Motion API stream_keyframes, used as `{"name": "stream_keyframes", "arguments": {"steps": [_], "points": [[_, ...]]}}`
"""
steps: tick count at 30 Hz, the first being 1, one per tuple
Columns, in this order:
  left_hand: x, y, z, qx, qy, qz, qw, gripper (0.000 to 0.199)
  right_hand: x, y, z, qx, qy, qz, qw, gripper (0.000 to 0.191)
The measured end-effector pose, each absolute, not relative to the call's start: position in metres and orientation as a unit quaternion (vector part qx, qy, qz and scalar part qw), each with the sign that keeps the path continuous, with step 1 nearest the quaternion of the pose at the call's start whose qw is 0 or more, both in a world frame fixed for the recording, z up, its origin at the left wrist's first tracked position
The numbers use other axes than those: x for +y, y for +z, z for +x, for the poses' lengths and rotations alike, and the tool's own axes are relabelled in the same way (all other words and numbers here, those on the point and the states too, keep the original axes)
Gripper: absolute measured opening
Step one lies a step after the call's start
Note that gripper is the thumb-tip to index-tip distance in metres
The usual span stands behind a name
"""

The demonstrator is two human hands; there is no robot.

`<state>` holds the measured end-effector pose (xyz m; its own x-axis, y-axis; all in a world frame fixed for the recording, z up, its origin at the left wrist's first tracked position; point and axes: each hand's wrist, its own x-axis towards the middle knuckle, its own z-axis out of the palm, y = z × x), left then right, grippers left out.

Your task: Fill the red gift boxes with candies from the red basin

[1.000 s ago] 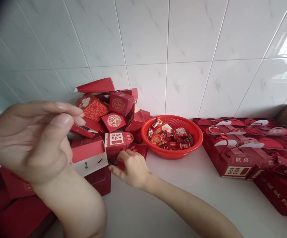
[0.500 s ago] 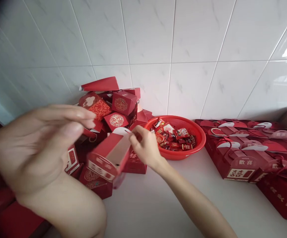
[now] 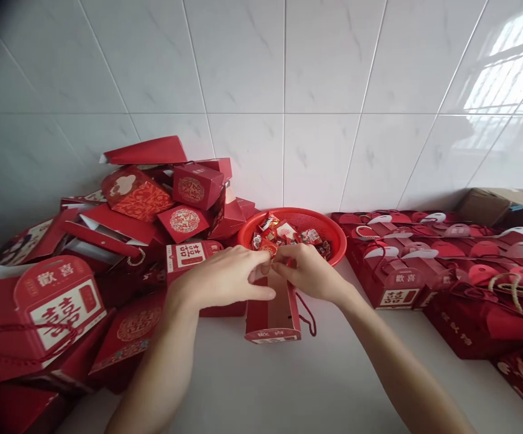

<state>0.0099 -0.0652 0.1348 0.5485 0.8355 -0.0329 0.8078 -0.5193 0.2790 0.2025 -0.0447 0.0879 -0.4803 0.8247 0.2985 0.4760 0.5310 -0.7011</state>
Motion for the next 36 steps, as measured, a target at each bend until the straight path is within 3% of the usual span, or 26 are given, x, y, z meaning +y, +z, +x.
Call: {"name": "stream_keyframes", "arguments": {"steps": [4,8,11,14,22,27,32,36], "points": [[-0.053,0.127,0.02,0.485,-0.021,0.866,0.116,0.016,-0.038,0.076,0.217,-0.817,0.302,-0.406,0.276,0.016],[-0.041,0.122,0.019,0.468,-0.012,0.869,0.159,0.009,-0.032,0.068,0.226,-0.821,0.328,-0.402,0.24,0.014],[-0.039,0.117,0.029,0.45,0.006,0.878,0.159,0.016,-0.031,0.066,0.227,-0.822,0.317,-0.402,0.251,0.007],[-0.04,0.11,0.042,0.425,-0.02,0.894,0.138,0.007,-0.032,0.067,0.226,-0.825,0.285,-0.404,0.274,0.009],[-0.031,0.115,0.023,0.424,-0.047,0.887,0.176,0.042,-0.037,0.072,0.24,-0.867,0.308,-0.35,0.177,0.025],[-0.027,0.125,-0.001,0.457,-0.025,0.863,0.214,0.05,-0.035,0.066,0.242,-0.856,0.342,-0.35,0.171,0.034],[-0.012,0.121,-0.019,0.512,-0.041,0.827,0.227,0.06,-0.032,0.062,0.246,-0.836,0.399,-0.36,0.113,0.039],[0.003,0.111,-0.024,0.531,-0.076,0.81,0.235,0.052,-0.03,0.061,0.247,-0.82,0.437,-0.357,0.091,0.038]]}}
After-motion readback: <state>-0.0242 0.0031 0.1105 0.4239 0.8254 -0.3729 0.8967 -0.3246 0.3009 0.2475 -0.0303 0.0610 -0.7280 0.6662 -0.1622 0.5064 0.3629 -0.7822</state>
